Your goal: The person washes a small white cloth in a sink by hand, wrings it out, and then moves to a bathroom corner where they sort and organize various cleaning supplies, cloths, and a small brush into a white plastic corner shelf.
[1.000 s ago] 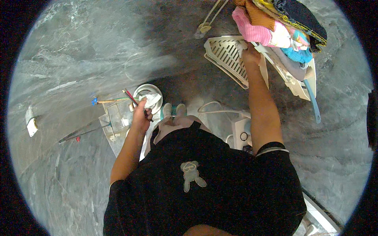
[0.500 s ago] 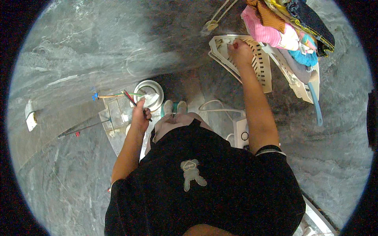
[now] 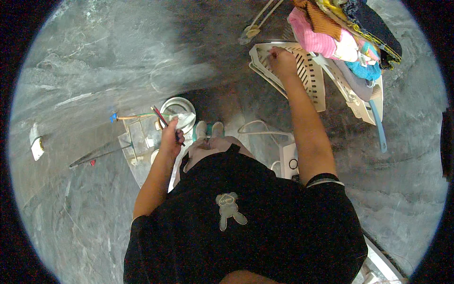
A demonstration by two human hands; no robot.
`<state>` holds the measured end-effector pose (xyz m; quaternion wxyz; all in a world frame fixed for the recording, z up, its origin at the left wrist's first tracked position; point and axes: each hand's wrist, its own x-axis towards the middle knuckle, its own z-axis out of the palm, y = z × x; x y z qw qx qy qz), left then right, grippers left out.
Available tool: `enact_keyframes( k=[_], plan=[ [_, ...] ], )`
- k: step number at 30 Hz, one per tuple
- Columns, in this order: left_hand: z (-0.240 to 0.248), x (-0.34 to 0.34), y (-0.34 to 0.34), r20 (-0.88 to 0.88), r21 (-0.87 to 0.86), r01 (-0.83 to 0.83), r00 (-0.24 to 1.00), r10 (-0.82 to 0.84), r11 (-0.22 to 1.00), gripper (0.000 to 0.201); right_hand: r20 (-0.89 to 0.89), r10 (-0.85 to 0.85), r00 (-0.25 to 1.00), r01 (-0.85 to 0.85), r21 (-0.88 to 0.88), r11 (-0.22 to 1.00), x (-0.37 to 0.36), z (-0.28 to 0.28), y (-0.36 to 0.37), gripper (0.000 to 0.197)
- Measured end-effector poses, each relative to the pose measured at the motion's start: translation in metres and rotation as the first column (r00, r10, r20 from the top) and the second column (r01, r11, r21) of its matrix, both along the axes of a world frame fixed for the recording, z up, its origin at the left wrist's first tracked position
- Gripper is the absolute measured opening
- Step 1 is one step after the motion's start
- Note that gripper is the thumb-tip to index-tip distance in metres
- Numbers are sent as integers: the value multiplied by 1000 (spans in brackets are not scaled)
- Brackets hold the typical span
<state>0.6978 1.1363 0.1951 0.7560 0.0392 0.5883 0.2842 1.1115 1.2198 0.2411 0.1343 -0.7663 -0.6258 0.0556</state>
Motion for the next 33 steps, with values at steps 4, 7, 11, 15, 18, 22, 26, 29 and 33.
enact_keyframes(
  k=[4, 7, 11, 15, 18, 22, 26, 29, 33],
  plan=[
    [-3, -6, -3, -24, 21, -12, 1000, 12, 1000, 24, -218, 320, 922, -307, 92, 947, 2, -11, 3, 18],
    [-7, -3, -2, 5, 10, 19, 1000, -20, 1000, 24, -275, 378, 884, -365, 99, 926, 18, -21, 2, 23],
    [-8, 2, -3, -16, -28, 35, 999, -35, 999, 23, 151, 429, 891, -439, 36, 898, 9, 11, 1, 32],
    [-2, 10, 1, 17, 24, 31, 999, -32, 999, 23, 182, 332, 925, -353, 95, 931, 1, 22, -12, 30],
    [-5, 7, 4, -54, 40, 86, 995, -84, 995, 22, -283, 372, 884, -338, 164, 927, 2, -2, 0, 25],
    [-9, 7, -3, -99, -31, 69, 992, -72, 997, 21, -502, 256, 826, -310, -26, 950, 6, 10, 3, 21],
    [-7, 8, -4, -61, -13, 83, 995, -83, 996, 22, -52, 397, 916, -400, -165, 902, 20, 19, 4, 25],
    [-5, 11, -1, -73, -31, 110, 991, -112, 993, 21, 87, 490, 867, -489, -41, 872, 5, 10, 5, 28],
    [0, 14, -1, -86, -19, 105, 991, -106, 994, 21, -104, 273, 956, -283, -108, 953, 3, -6, 4, 26]
  ],
)
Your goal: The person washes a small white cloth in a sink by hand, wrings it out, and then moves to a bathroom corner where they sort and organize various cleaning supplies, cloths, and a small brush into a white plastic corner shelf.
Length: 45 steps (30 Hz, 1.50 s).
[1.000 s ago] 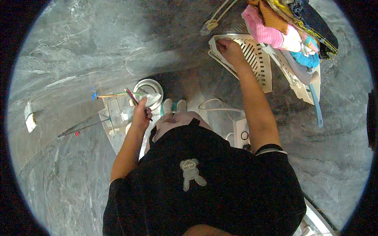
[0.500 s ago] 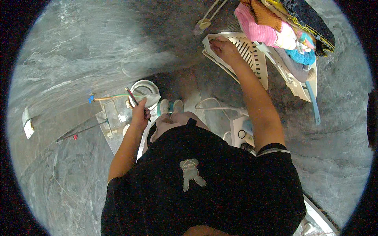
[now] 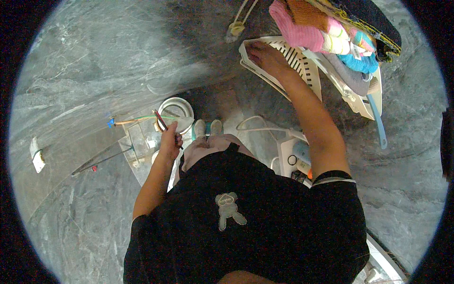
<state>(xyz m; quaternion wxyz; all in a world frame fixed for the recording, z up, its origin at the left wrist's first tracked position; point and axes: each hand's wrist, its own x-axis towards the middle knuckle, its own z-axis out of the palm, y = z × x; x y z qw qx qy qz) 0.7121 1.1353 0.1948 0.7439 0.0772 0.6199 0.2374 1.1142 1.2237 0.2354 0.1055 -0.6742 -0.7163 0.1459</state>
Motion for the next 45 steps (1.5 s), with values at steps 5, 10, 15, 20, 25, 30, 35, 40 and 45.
enact_keyframes(
  k=[5, 10, 15, 20, 25, 30, 35, 40, 45],
  plan=[
    [5, 1, 2, -7, 19, -23, 1000, 23, 1000, 22, 189, 27, 982, -19, -47, 999, 18, 14, -2, 28],
    [-26, -13, -6, 14, 22, -11, 1000, 11, 1000, 24, 170, 139, 976, -150, 57, 987, -4, 29, -6, 26],
    [-14, -9, -9, -26, -37, -35, 999, 34, 999, 23, 28, 91, 995, -88, -83, 993, -1, 28, 2, 27],
    [-10, -4, -3, -34, -17, -1, 999, 1, 1000, 24, 362, 63, 930, -115, 123, 986, 27, 18, -19, 27],
    [-13, 2, -2, -34, -34, 40, 999, -41, 999, 23, 177, 128, 976, -149, 116, 982, -4, 15, 0, 26],
    [-19, 3, -4, -5, -52, 47, 999, -47, 998, 22, -226, 122, 966, -162, -168, 972, 1, 37, -12, 22],
    [-17, 2, -1, -36, -11, 84, 996, -84, 996, 24, -417, -8, 909, -95, -227, 969, 9, 22, -15, 17],
    [-16, 0, -3, -46, -29, 95, 994, -96, 995, 24, -159, 318, 935, -276, 240, 931, 25, -19, -5, 15],
    [-14, -1, 3, -64, -17, 64, 996, -65, 998, 25, -46, -428, 903, 430, 85, 899, 57, -5, -26, 17]
  ],
)
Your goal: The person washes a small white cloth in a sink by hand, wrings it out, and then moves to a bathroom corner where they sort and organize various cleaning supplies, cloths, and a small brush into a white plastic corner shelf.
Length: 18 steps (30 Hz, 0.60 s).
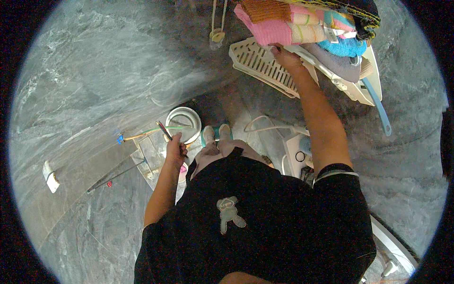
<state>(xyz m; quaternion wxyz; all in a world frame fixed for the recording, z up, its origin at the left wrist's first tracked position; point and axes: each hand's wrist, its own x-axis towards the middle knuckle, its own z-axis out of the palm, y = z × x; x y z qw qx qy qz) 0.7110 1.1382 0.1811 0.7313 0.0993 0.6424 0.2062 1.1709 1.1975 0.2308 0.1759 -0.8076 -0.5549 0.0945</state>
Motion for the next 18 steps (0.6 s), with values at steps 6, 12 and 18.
enact_keyframes(
  k=[6, 12, 18],
  plan=[
    [-10, -5, -5, 44, -2, 18, 999, -17, 1000, 21, -28, 570, 821, -559, 165, 813, -48, 13, 14, 20],
    [-11, 11, 0, 24, 2, 31, 999, -31, 1000, 21, -290, 243, 926, -252, 4, 968, -23, 11, 19, 23],
    [-11, 15, 2, 34, -6, 87, 996, -87, 996, 20, -271, 441, 856, -486, -132, 864, -48, 14, 17, 19]
  ],
)
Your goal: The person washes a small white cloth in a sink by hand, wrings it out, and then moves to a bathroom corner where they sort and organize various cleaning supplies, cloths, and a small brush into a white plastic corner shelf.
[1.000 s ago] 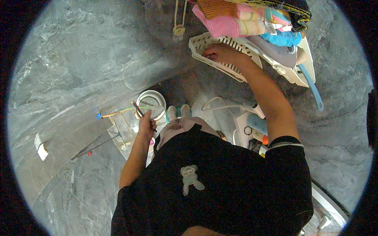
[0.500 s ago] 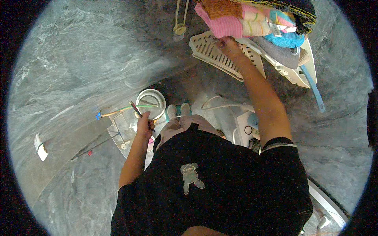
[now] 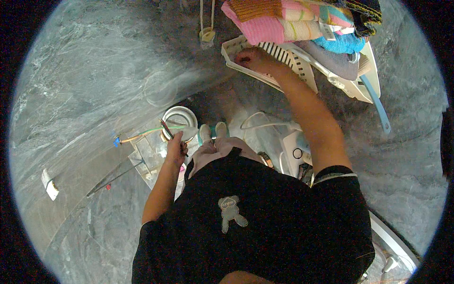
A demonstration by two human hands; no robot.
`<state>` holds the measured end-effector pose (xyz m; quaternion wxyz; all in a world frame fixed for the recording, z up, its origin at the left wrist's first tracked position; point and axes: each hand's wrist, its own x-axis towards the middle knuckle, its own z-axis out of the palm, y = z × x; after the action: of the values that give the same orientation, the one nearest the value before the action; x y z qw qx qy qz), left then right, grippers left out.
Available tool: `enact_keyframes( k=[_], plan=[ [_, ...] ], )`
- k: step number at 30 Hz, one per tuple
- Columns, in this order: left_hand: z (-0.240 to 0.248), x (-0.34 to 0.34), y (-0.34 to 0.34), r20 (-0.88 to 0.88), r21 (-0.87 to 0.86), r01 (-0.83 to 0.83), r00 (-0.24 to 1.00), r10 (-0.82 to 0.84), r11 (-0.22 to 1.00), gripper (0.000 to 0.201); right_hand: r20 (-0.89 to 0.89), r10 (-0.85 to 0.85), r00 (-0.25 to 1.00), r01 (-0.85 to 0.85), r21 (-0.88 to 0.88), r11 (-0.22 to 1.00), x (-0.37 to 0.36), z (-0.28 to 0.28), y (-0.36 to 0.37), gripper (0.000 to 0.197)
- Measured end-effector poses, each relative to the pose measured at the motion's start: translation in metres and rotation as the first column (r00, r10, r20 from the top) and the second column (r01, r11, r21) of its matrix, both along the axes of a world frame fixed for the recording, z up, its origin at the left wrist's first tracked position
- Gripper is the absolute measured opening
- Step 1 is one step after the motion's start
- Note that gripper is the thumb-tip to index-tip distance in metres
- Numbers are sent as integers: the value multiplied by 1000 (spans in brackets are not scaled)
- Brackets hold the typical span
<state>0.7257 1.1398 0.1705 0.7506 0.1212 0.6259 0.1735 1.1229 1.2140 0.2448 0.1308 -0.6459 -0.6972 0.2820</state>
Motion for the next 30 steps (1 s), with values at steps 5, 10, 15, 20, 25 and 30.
enact_keyframes(
  k=[5, 10, 15, 20, 25, 30],
  plan=[
    [-2, 0, 2, 6, -9, -18, 1000, 18, 1000, 20, 79, 69, 994, -78, 126, 989, -13, 28, 7, 19],
    [-4, -2, -4, -33, -18, -17, 999, 16, 1000, 20, 140, -269, 953, 245, 167, 955, -23, 20, 6, 24],
    [-1, -1, -5, -57, -23, -9, 998, 7, 1000, 19, 14, -252, 968, 234, 326, 916, -17, -3, 5, 30],
    [-1, 1, -10, -25, 34, 26, 999, -25, 999, 18, -171, -101, 980, 98, -22, 995, -17, 10, 12, 27],
    [2, 8, -3, 29, 20, -19, 999, 18, 1000, 20, 80, 83, 993, -82, -19, 996, -5, 1, 15, 24],
    [-10, 5, -7, 7, 22, -33, 999, 33, 999, 21, 50, -146, 988, 121, 330, 936, -21, -14, 18, 24]
  ],
)
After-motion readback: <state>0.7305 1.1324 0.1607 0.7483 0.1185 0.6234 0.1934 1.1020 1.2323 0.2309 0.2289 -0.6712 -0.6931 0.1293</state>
